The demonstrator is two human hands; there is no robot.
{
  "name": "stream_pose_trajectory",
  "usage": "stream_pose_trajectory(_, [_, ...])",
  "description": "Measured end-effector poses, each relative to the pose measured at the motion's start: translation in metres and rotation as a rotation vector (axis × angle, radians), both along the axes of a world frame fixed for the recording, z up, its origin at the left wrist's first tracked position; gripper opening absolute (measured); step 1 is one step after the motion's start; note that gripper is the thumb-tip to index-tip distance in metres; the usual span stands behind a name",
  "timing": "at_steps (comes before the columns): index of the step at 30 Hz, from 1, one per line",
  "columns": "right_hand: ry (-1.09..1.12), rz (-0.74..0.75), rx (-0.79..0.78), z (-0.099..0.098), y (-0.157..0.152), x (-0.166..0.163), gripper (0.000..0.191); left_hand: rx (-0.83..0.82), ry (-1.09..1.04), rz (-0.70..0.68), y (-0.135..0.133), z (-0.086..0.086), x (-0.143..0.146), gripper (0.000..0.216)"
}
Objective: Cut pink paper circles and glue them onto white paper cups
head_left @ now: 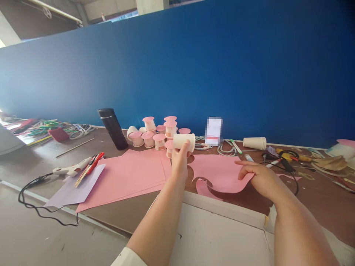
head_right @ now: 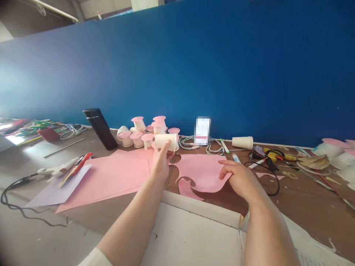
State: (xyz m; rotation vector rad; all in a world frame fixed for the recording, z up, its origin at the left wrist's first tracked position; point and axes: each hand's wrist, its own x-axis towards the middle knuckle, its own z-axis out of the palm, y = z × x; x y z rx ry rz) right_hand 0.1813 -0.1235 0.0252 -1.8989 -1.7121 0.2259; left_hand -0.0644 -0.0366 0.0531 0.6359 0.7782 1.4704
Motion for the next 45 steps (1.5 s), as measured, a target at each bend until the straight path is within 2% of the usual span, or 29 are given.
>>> stream_pose_trajectory(3, [0.053, 0.02, -0.007, -0.001, -0.001, 0.001, 0.038, -0.061, -0.02, -0.122, 0.008, -0.016, 0.01, 0.034])
stream_pose_trajectory(7, [0.096, -0.052, -0.047, -0.003, -0.002, 0.01, 0.045, -0.308, -0.013, -0.276, 0.014, -0.033, 0.018, 0.029])
stream_pose_trajectory(9, [0.129, -0.184, -0.041, 0.002, -0.005, 0.016, 0.054, -0.358, 0.025, -0.277, 0.014, -0.037, 0.02, 0.031])
stream_pose_trajectory(10, [0.136, -0.303, 0.001, 0.006, -0.007, 0.018, 0.058, -0.364, 0.038, -0.275, 0.014, -0.038, 0.02, 0.032])
stream_pose_trajectory(11, [0.13, -0.463, 0.1, 0.01, -0.01, 0.019, 0.06, -0.362, 0.043, -0.27, 0.014, -0.039, 0.02, 0.033])
stream_pose_trajectory(13, [0.066, -0.736, 0.491, 0.02, -0.015, 0.016, 0.055, -0.342, 0.038, -0.261, 0.013, -0.04, 0.021, 0.035])
stream_pose_trajectory(14, [0.039, -0.804, 0.715, 0.023, -0.016, 0.01, 0.049, -0.329, 0.034, -0.254, 0.013, -0.041, 0.022, 0.035])
stream_pose_trajectory(15, [0.044, -0.805, 0.881, 0.026, -0.016, 0.003, 0.044, -0.318, 0.032, -0.249, 0.013, -0.042, 0.023, 0.036])
stream_pose_trajectory(16, [0.069, -0.73, 0.939, 0.027, -0.015, -0.007, 0.039, -0.308, 0.032, -0.247, 0.014, -0.042, 0.024, 0.037])
stream_pose_trajectory(18, [0.176, -0.423, 0.777, 0.023, -0.006, -0.03, 0.035, -0.296, 0.03, -0.24, 0.015, -0.043, 0.025, 0.038])
stream_pose_trajectory(20, [0.158, -0.161, 0.487, 0.012, 0.008, -0.054, 0.033, -0.293, 0.03, -0.219, 0.016, -0.043, 0.027, 0.039])
stream_pose_trajectory(21, [0.115, -0.075, 0.356, 0.004, 0.016, -0.063, 0.037, -0.293, 0.032, -0.206, 0.017, -0.043, 0.027, 0.039])
stream_pose_trajectory(24, [-0.055, 0.047, 0.036, -0.019, 0.035, -0.08, 0.057, -0.3, 0.021, -0.176, 0.019, -0.045, 0.03, 0.035])
stream_pose_trajectory(25, [-0.125, 0.034, -0.086, -0.025, 0.038, -0.082, 0.061, -0.302, 0.014, -0.173, 0.019, -0.046, 0.03, 0.034])
stream_pose_trajectory(27, [-0.229, 0.018, -0.235, -0.034, 0.042, -0.082, 0.061, -0.297, 0.017, -0.173, 0.02, -0.049, 0.031, 0.033])
stream_pose_trajectory(31, [-0.294, 0.006, -0.3, -0.039, 0.04, -0.081, 0.062, -0.201, 0.19, -0.187, 0.023, -0.053, 0.028, 0.031])
stream_pose_trajectory(35, [-0.293, 0.002, -0.299, -0.038, 0.038, -0.081, 0.064, -0.056, 0.644, -0.055, 0.027, -0.05, 0.016, 0.041])
stream_pose_trajectory(38, [-0.292, -0.004, -0.308, -0.036, 0.037, -0.082, 0.065, -0.043, 0.851, -0.017, 0.029, -0.046, 0.008, 0.048])
stream_pose_trajectory(41, [-0.285, -0.012, -0.312, -0.035, 0.036, -0.082, 0.066, -0.071, 1.014, -0.028, 0.029, -0.046, 0.006, 0.049])
stream_pose_trajectory(45, [-0.267, -0.016, -0.298, -0.035, 0.035, -0.082, 0.065, 0.044, 1.26, -0.117, 0.022, -0.044, 0.008, 0.052])
